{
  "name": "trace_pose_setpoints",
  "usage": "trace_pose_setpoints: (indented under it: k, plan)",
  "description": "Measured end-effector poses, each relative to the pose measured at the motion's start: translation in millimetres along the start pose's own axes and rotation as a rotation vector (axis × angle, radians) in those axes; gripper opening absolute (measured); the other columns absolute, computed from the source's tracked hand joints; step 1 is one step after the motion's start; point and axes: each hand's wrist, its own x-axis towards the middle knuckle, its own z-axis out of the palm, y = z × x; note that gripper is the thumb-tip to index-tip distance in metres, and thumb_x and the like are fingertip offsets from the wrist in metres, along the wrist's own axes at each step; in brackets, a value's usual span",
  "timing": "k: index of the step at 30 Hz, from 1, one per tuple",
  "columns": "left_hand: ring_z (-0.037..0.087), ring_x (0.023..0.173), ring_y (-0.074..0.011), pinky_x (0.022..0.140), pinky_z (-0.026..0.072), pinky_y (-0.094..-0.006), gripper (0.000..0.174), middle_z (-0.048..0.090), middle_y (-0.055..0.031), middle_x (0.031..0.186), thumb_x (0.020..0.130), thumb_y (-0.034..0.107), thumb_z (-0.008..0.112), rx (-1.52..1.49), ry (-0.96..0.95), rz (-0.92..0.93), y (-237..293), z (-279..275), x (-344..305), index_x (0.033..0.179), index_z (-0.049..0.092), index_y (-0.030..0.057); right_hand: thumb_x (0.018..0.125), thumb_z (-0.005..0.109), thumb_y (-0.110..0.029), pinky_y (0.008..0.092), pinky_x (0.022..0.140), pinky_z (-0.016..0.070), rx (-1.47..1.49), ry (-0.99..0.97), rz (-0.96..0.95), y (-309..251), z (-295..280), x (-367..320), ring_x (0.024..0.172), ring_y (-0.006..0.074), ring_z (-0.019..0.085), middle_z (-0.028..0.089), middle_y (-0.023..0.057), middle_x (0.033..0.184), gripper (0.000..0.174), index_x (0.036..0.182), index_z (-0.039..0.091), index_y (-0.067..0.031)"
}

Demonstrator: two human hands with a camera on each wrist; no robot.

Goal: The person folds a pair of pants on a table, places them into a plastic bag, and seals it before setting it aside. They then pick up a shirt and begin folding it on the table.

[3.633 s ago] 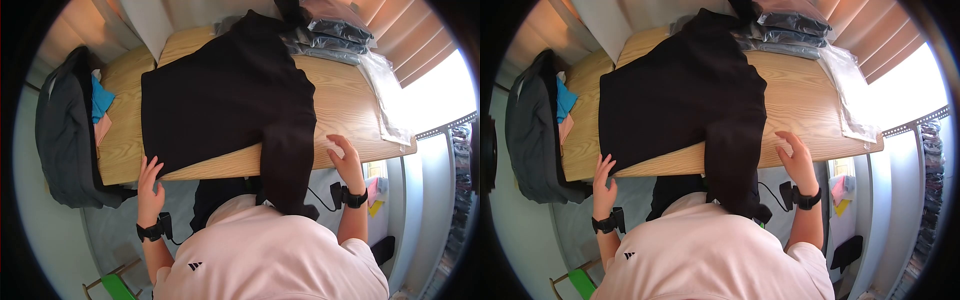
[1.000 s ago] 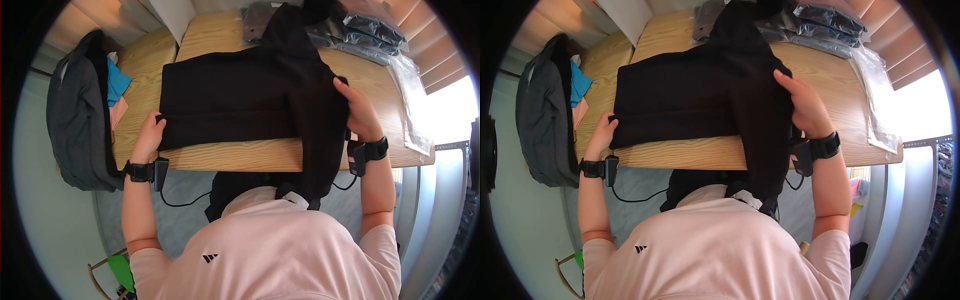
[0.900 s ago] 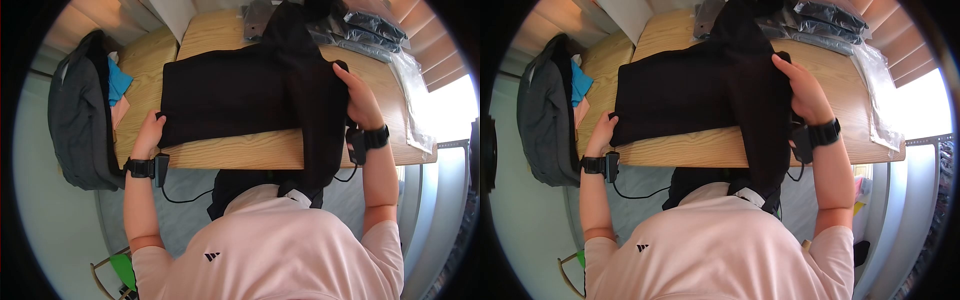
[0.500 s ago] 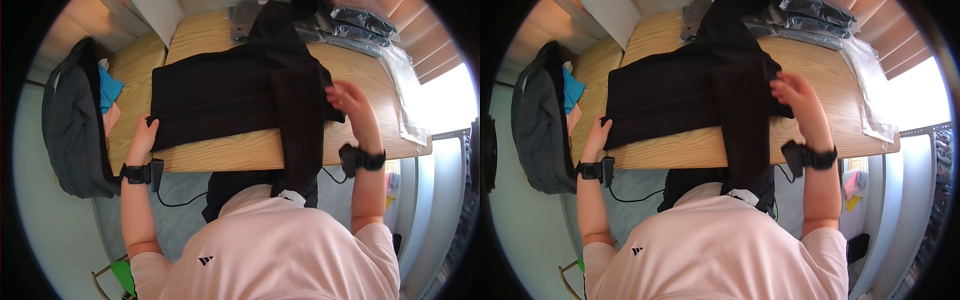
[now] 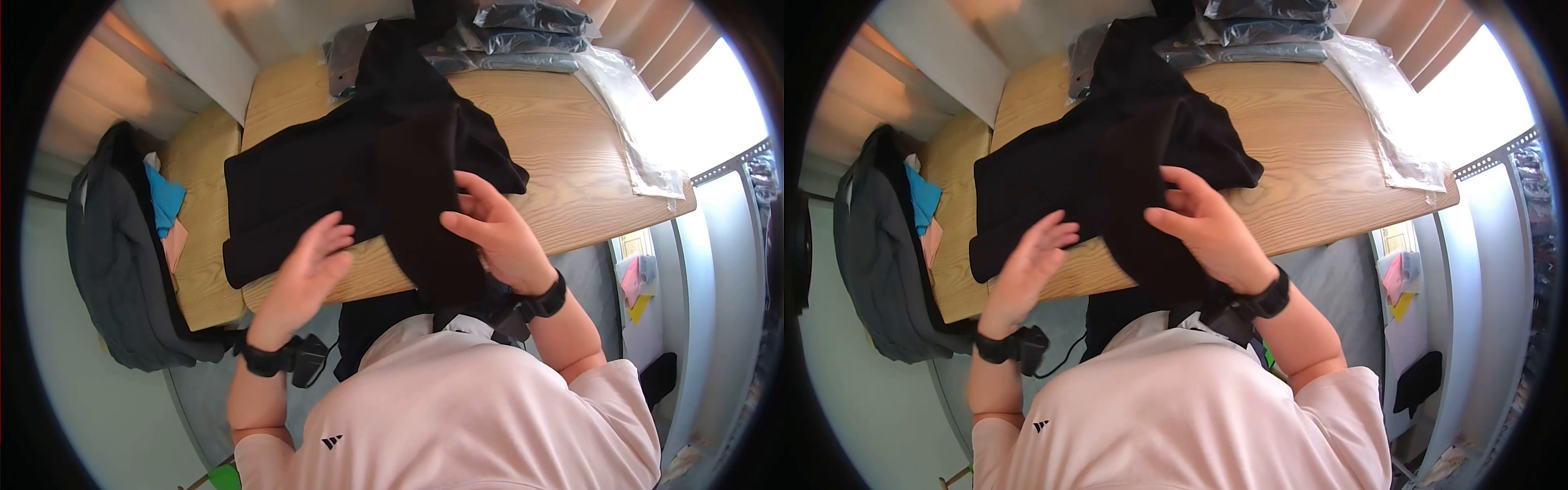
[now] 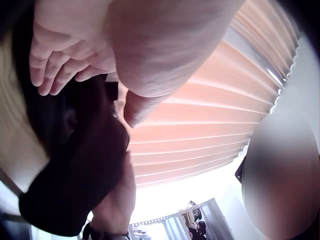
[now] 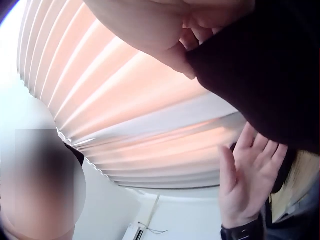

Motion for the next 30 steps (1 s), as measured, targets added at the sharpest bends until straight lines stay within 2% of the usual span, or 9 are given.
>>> trace_pose_setpoints:
  k: [4,7,10,13,15,16,18,24,30]
  plan:
    - [0.044,0.119,-0.019,0.102,0.0352,-0.0328,0.055,0.045,-0.0125,0.13,0.092,0.014,0.055,-0.327,0.026,-0.066,-2,37,31,0.138,0.029,0.0003,0.088,0.057,-0.003,0.0279,0.092,0.0421,-0.223,-0.223,-0.118,-2,16,1,0.106,0.0142,0.053,0.056,0.0084,0.114,0.055,0.137,0.033,-0.0038]
    - [0.055,0.103,-0.016,0.087,0.0472,-0.0299,0.038,0.054,-0.0081,0.117,0.091,0.012,0.054,-0.517,0.124,-0.072,18,31,48,0.126,0.041,0.0025,0.084,0.063,-0.006,0.0265,0.084,0.0453,-0.815,0.045,-0.376,-21,-29,5,0.099,0.0142,0.056,0.06,0.0077,0.105,0.046,0.127,0.047,-0.0047]
    - [0.06,0.098,-0.0186,0.08,0.0521,-0.0315,0.037,0.058,-0.0083,0.115,0.092,0.019,0.054,-0.592,0.145,-0.073,29,10,75,0.124,0.044,0.0047,0.083,0.066,-0.014,0.0299,0.084,0.0468,-0.804,0.335,-0.322,-27,-77,10,0.096,0.0183,0.059,0.062,0.0114,0.101,0.047,0.124,0.047,-0.0028]
    - [0.054,0.111,-0.0222,0.091,0.0462,-0.0349,0.049,0.05,-0.012,0.129,0.094,0.03,0.05,-0.92,-0.08,-0.049,22,-29,103,0.134,0.037,0.0035,0.084,0.066,-0.019,0.0301,0.085,0.0462,-0.812,0.437,-0.199,-25,-97,17,0.096,0.0195,0.059,0.062,0.0127,0.102,0.048,0.124,0.047,-0.0006]
    - [0.04,0.127,-0.0244,0.103,0.0331,-0.0369,0.056,0.033,-0.0171,0.143,0.098,0.035,0.036,-1.217,-0.683,0.116,7,-68,116,0.142,0.023,0.0026,0.084,0.066,-0.024,0.0297,0.085,0.0458,-0.788,0.369,-0.012,-23,-103,22,0.097,0.0209,0.059,0.062,0.0146,0.104,0.052,0.124,0.046,0.0025]
    - [0.027,0.135,-0.0258,0.107,0.0231,-0.0364,0.06,0.021,-0.0165,0.148,0.098,0.035,0.038,-1.257,-0.671,0.183,8,-74,120,0.144,0.018,0.002,0.084,0.066,-0.024,0.0297,0.085,0.0458,-0.787,0.364,-0.01,-22,-107,24,0.097,0.0209,0.059,0.062,0.0146,0.104,0.052,0.124,0.046,0.0025]
    - [0.032,0.133,-0.0267,0.106,0.0253,-0.035,0.058,0.027,-0.0161,0.146,0.097,0.031,0.042,-0.266,0.27,0.185,21,-70,82,0.143,0.022,0.0021,0.083,0.067,-0.025,0.0284,0.086,0.0452,-0.859,0.318,-0.022,-17,-115,26,0.099,0.0207,0.058,0.061,0.016,0.107,0.054,0.124,0.046,0.004]
    - [0.04,0.125,-0.0243,0.105,0.0294,-0.0341,0.051,0.046,-0.0148,0.133,0.085,0.012,0.06,0.715,0.375,-0.162,-8,-133,-10,0.131,0.042,0.0012,0.081,0.066,-0.007,0.0268,0.089,0.0427,-0.914,0.179,0.077,-34,-108,23,0.103,0.0145,0.055,0.059,0.0096,0.112,0.048,0.124,0.048,0.0032]
    - [0.041,0.125,-0.0259,0.106,0.0281,-0.0342,0.054,0.048,-0.0142,0.131,0.082,0.014,0.065,0.6,0.3,-0.211,-55,-160,-40,0.132,0.044,0.0082,0.082,0.061,-0.004,0.0271,0.098,0.0392,-0.625,-0.062,0.16,-39,-124,32,0.114,0.0193,0.052,0.058,0.0131,0.118,0.045,0.125,0.048,0.0032]
